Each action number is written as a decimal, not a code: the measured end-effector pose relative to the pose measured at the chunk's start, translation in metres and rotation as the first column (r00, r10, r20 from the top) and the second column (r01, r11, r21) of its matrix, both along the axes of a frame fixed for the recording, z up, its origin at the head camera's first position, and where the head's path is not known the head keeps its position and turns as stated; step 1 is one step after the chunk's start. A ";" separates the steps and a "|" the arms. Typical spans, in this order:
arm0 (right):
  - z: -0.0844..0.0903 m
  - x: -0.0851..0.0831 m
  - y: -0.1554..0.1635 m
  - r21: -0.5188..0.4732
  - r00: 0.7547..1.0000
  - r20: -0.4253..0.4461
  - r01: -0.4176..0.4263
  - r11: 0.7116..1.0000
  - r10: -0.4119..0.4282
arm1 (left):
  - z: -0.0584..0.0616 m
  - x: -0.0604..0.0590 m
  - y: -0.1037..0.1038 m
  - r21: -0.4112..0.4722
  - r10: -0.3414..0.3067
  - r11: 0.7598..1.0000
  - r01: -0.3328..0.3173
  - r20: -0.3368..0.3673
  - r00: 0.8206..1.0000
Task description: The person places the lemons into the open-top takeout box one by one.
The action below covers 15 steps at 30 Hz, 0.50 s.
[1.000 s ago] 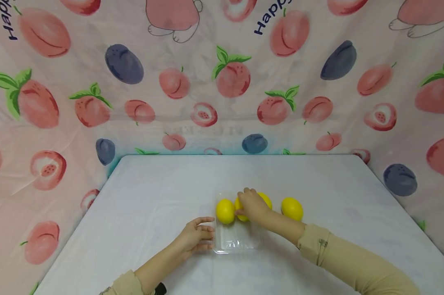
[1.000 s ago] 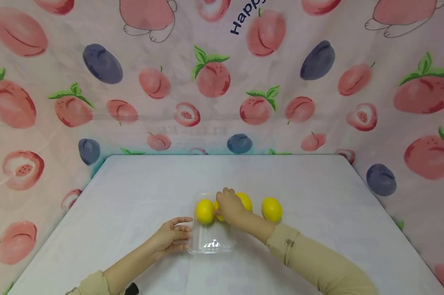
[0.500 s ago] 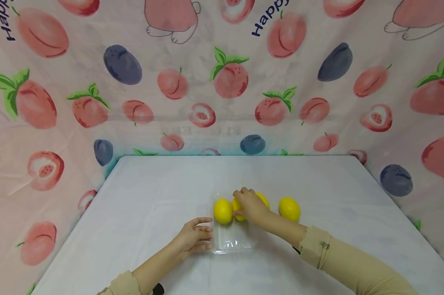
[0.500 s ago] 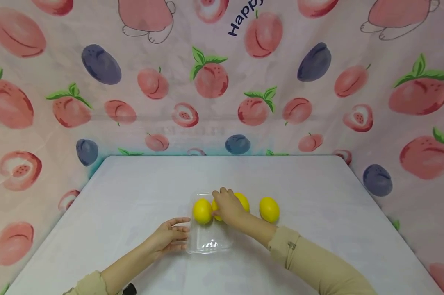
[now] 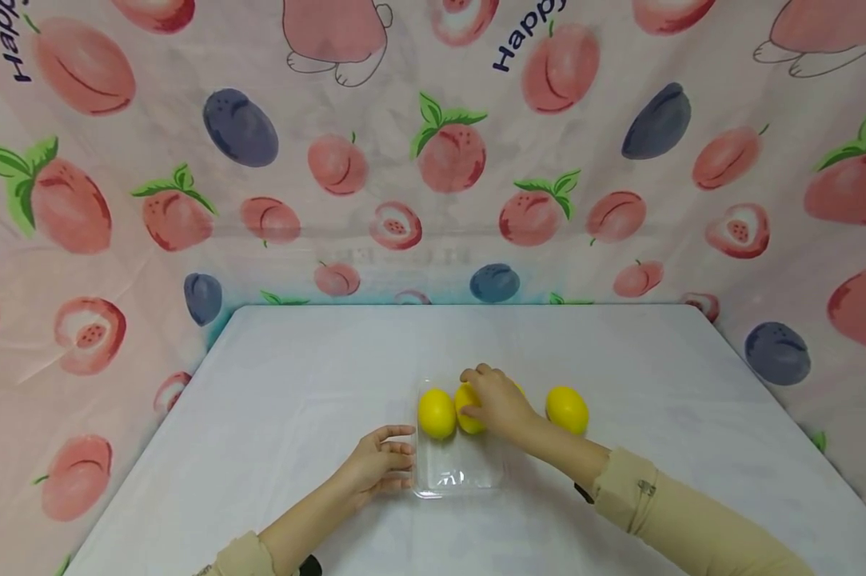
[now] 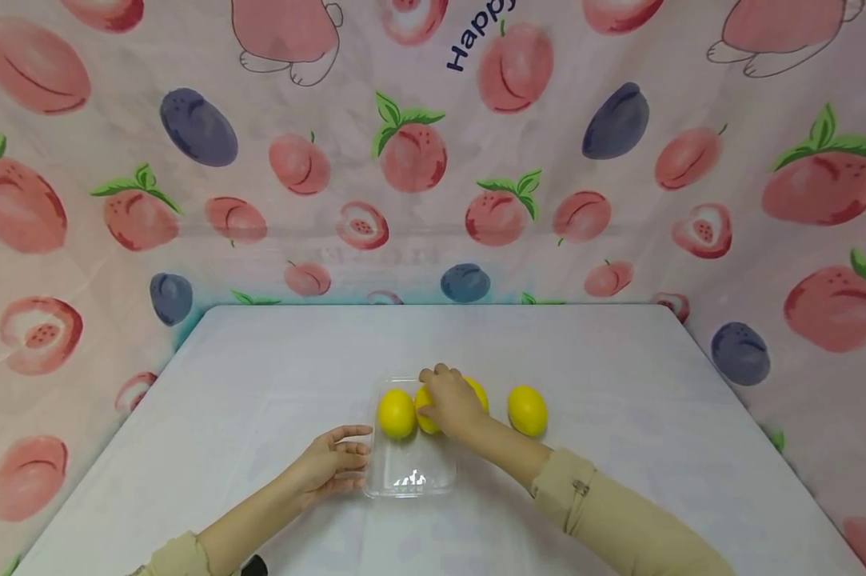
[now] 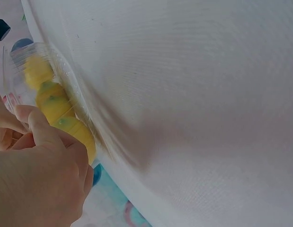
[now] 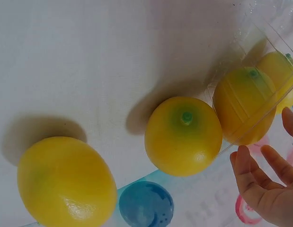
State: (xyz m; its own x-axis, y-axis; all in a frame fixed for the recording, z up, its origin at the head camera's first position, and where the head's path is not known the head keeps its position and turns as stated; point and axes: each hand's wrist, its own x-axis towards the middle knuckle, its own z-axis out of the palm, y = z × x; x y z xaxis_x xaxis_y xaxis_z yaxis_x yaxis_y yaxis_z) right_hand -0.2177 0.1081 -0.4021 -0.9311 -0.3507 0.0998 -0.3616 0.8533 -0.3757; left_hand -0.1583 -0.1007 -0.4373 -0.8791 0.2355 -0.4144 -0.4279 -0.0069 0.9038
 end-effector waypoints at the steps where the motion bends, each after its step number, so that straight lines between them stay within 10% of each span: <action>1: 0.001 0.000 0.000 -0.008 1.000 0.008 0.009 1.000 -0.009 | 0.000 0.000 0.000 0.000 -0.002 1.000 0.002 -0.001 1.000; 15: 0.006 0.004 0.012 -0.191 0.991 0.107 0.102 0.976 -0.082 | -0.003 -0.001 -0.002 -0.005 0.004 1.000 -0.004 0.010 1.000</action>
